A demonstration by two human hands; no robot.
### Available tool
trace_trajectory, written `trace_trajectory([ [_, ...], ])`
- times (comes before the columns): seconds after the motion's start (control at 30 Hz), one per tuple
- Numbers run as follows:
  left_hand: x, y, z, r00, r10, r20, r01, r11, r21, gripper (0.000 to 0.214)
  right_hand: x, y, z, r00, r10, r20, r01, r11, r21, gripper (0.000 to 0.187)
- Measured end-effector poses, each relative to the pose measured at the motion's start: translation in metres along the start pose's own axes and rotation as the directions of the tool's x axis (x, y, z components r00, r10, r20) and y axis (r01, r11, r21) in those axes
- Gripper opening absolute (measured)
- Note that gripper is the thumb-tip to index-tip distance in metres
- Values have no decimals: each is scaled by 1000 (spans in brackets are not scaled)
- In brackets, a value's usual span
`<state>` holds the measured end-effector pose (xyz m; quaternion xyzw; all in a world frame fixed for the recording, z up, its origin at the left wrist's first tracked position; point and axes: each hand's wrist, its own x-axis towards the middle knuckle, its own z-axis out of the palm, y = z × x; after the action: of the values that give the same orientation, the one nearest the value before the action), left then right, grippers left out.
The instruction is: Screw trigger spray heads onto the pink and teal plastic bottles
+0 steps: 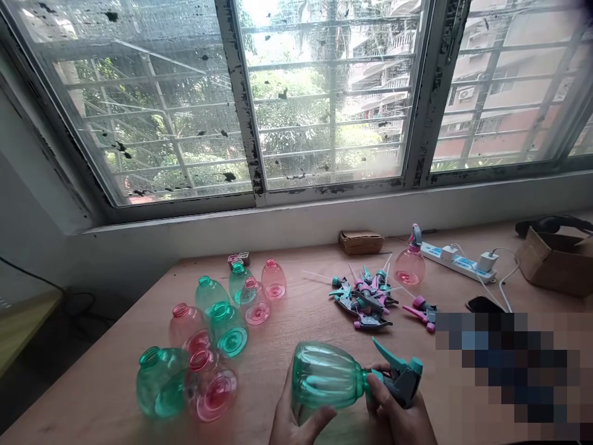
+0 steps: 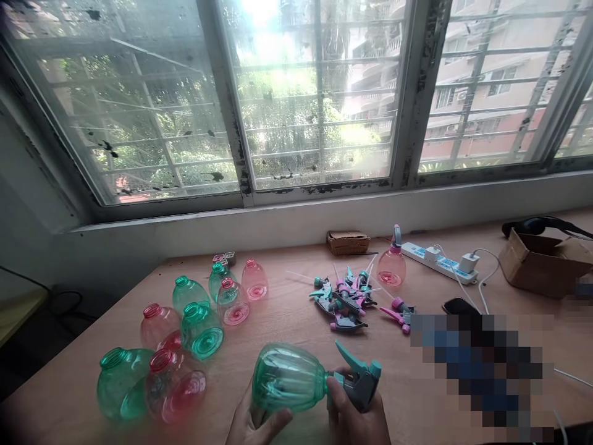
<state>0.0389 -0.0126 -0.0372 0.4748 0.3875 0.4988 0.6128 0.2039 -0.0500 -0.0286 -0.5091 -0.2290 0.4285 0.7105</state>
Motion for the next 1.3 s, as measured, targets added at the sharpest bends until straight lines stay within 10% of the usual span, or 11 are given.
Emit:
trace_trajectory([
  [1.3,-2,-3,-3,1000,-8,-27,6,999,-44,99,-1,1,-2,999,1,39,0,1000,-30,49],
])
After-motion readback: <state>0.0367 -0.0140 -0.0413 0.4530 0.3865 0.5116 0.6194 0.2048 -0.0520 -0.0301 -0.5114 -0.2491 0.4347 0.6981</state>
